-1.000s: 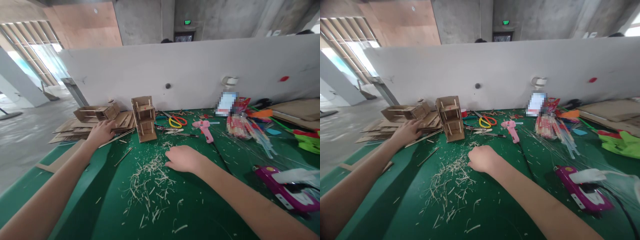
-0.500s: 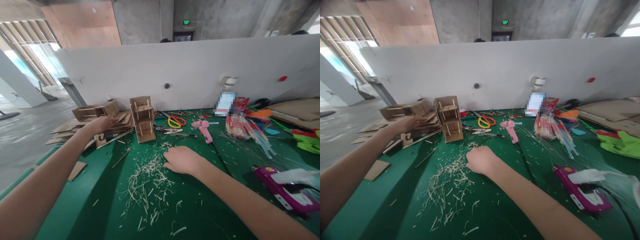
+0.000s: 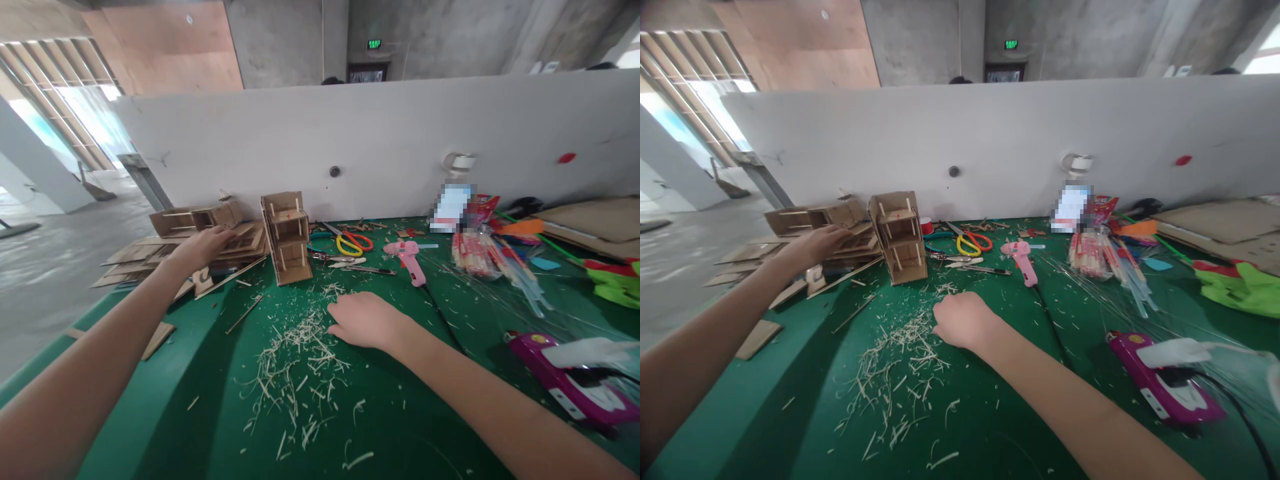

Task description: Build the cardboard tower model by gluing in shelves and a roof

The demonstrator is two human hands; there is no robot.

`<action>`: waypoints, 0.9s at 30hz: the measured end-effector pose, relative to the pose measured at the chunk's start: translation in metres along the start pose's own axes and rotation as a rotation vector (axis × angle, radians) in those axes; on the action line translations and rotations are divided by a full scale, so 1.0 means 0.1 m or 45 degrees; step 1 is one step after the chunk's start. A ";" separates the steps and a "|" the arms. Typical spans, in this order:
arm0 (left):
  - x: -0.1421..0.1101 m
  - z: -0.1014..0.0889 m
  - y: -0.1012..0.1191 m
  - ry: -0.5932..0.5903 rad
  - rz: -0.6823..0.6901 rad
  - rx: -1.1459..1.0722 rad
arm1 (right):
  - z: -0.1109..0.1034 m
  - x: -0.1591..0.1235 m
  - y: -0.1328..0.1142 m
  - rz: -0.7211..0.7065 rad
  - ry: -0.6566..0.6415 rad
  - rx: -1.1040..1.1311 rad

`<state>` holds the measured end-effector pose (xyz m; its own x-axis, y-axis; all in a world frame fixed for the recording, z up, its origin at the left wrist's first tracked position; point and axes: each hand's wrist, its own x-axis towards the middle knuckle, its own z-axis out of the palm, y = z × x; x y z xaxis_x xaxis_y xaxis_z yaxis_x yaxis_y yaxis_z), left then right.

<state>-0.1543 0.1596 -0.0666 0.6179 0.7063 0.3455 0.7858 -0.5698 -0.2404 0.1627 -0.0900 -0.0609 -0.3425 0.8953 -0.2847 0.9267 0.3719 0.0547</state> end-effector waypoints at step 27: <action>-0.44 -0.24 0.33 -0.070 0.024 0.254 | 0.01 -0.01 -0.02 0.001 0.015 0.016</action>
<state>-0.1563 0.0993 -0.0681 0.6289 0.7212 0.2904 0.7604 -0.4927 -0.4231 0.1615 -0.0921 -0.0619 -0.3434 0.8986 -0.2731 0.9288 0.3680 0.0430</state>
